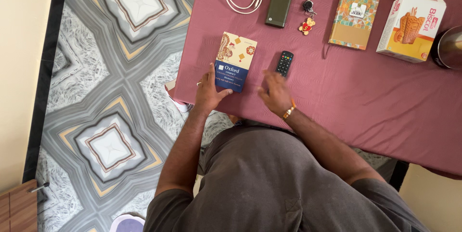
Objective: The person spreads a pink cloth over a wooden board and smooths it out. They then place a metal kettle, a biscuit box, a notebook, keys, a power bank with a cable, a dictionary, and two remote controls onto the cloth in a neat arrangement.
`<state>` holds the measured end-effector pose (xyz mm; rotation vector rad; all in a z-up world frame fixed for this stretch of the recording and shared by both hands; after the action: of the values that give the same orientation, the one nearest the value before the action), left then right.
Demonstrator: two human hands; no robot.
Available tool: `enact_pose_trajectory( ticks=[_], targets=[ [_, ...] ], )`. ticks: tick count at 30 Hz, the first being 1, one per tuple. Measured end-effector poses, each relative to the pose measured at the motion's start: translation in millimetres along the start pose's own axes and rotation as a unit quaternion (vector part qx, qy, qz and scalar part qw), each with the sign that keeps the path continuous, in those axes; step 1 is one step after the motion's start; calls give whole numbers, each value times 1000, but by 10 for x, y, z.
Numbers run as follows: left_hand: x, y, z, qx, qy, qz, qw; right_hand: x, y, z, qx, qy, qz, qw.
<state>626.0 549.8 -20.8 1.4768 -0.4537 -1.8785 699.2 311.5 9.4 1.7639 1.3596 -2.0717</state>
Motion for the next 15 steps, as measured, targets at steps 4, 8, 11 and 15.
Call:
enact_pose_trajectory(
  ticks=[4,8,11,15],
  targets=[
    [97,-105,-44,-4,16,-3,1000,932,145,-233,147,-171,-405,886],
    [113,-226,-63,-3,51,22,998,1195,35,-338,110,-198,-520,824],
    [99,-294,-30,-6,58,48,997,1161,-9,-305,84,-227,-526,815],
    [29,-317,-6,-23,68,62,995,1022,-159,-297,100,-281,-491,819]
  ],
)
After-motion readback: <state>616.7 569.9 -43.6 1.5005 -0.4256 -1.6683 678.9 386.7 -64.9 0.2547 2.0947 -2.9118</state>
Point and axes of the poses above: each hand's wrist, its own z-axis away from the middle knuckle, its own x-axis out of the palm, y = z × x, the point moved 10 cm from there along -z, towards the middle knuckle, and after that the axes turned 10 degrees about -y, right-handed, at the moved point
